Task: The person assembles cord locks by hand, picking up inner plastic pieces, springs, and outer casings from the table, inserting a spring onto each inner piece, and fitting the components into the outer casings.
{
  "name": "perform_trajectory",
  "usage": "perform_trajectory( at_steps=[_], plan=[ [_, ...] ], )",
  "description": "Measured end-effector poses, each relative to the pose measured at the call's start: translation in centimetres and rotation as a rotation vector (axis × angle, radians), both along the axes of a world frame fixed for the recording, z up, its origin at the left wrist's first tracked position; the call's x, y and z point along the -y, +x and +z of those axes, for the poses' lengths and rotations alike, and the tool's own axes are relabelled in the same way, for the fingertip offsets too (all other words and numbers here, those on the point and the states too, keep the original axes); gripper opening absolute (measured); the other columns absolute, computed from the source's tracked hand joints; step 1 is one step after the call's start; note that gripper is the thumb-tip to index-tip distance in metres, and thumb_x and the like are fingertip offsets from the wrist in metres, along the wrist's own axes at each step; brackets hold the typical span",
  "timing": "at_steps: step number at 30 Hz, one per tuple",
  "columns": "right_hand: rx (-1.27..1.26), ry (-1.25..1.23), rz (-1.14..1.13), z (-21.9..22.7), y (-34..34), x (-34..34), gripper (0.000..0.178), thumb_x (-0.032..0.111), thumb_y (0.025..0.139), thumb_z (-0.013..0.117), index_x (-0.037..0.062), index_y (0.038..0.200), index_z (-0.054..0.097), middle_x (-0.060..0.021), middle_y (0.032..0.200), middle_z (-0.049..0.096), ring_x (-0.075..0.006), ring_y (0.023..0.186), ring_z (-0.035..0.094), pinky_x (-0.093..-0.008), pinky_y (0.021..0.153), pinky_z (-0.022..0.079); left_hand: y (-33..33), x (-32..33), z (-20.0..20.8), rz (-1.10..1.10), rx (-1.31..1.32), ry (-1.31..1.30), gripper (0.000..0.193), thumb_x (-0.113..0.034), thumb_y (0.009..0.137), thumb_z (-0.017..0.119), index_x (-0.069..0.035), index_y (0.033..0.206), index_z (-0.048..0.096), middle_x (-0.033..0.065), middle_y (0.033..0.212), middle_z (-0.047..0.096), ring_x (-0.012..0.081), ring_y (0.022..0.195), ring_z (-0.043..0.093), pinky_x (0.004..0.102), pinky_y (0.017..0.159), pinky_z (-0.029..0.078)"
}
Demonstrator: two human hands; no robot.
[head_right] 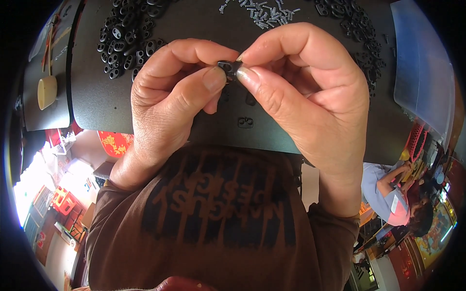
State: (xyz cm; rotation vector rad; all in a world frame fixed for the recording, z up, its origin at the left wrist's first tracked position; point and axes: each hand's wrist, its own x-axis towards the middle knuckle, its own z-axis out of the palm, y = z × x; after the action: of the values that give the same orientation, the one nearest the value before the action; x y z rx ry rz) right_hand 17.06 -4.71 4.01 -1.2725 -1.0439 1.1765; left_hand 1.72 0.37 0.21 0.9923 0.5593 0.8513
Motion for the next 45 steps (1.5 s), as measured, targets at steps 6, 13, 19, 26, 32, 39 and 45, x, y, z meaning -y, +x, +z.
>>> perform_trajectory(
  at_steps=[6,13,19,26,32,39,45],
  plan=[
    [0.182,0.110,0.036,0.0,-0.4,0.1,0.014,-0.009,0.076,0.057,-0.0017,0.088,0.053,-0.0080,0.087,0.054,-0.0104,0.078,0.051,-0.0196,0.071,0.042,-0.4,-0.1,-0.5,0.023,-0.114,0.251,0.017,0.003,0.080,0.054,0.000,0.096,0.058,0.0031,0.085,0.056,0.0030,0.060,0.047,0.0155,0.054,0.040],
    [0.224,0.137,0.031,-0.7,-0.7,0.6,0.013,-0.008,0.078,0.057,-0.0015,0.088,0.054,-0.0081,0.088,0.055,-0.0100,0.079,0.051,-0.0191,0.071,0.042,-0.5,0.0,-0.3,0.028,-0.194,0.319,0.017,0.005,0.080,0.054,0.001,0.096,0.058,0.0026,0.083,0.054,0.0028,0.060,0.047,0.0145,0.052,0.039],
    [0.283,0.158,0.006,-0.5,-0.3,1.0,0.014,-0.006,0.078,0.058,-0.0017,0.091,0.054,-0.0072,0.089,0.056,-0.0092,0.079,0.052,-0.0188,0.071,0.042,-0.2,0.2,-0.4,0.011,-0.198,0.348,0.017,0.004,0.081,0.054,0.002,0.097,0.057,0.0023,0.079,0.052,0.0032,0.058,0.047,0.0146,0.051,0.039],
    [0.435,0.151,-0.274,1.1,3.0,1.8,0.018,0.002,0.081,0.056,-0.0050,0.098,0.057,-0.0107,0.092,0.060,-0.0131,0.081,0.056,-0.0234,0.078,0.045,0.6,0.3,-0.3,0.137,-0.050,0.066,0.018,-0.002,0.084,0.050,0.005,0.100,0.054,0.0048,0.068,0.053,0.0073,0.053,0.043,0.0194,0.056,0.037],
    [0.740,0.092,-0.118,0.9,5.7,4.6,0.011,-0.004,0.079,0.057,-0.0034,0.089,0.058,-0.0083,0.090,0.056,-0.0134,0.084,0.053,-0.0209,0.077,0.040,0.5,0.1,-0.7,0.162,-0.001,0.032,0.020,-0.003,0.084,0.049,0.005,0.102,0.053,0.0052,0.067,0.053,0.0094,0.052,0.042,0.0248,0.065,0.038],
    [0.855,0.076,-0.176,0.1,6.8,5.7,0.008,-0.004,0.077,0.059,-0.0020,0.085,0.058,-0.0068,0.087,0.057,-0.0133,0.081,0.053,-0.0222,0.075,0.041,0.6,0.3,-1.2,0.154,-0.005,0.088,0.021,-0.005,0.085,0.048,0.005,0.102,0.053,0.0037,0.063,0.050,0.0087,0.052,0.038,0.0255,0.065,0.035],
    [0.960,0.031,-0.341,1.1,8.8,7.2,0.008,-0.002,0.078,0.060,-0.0015,0.085,0.059,-0.0044,0.085,0.057,-0.0115,0.082,0.053,-0.0215,0.076,0.040,1.2,0.2,-0.9,0.179,0.053,0.088,0.019,-0.002,0.083,0.051,0.006,0.100,0.054,0.0042,0.069,0.054,0.0085,0.052,0.042,0.0203,0.052,0.034]
  ],
)
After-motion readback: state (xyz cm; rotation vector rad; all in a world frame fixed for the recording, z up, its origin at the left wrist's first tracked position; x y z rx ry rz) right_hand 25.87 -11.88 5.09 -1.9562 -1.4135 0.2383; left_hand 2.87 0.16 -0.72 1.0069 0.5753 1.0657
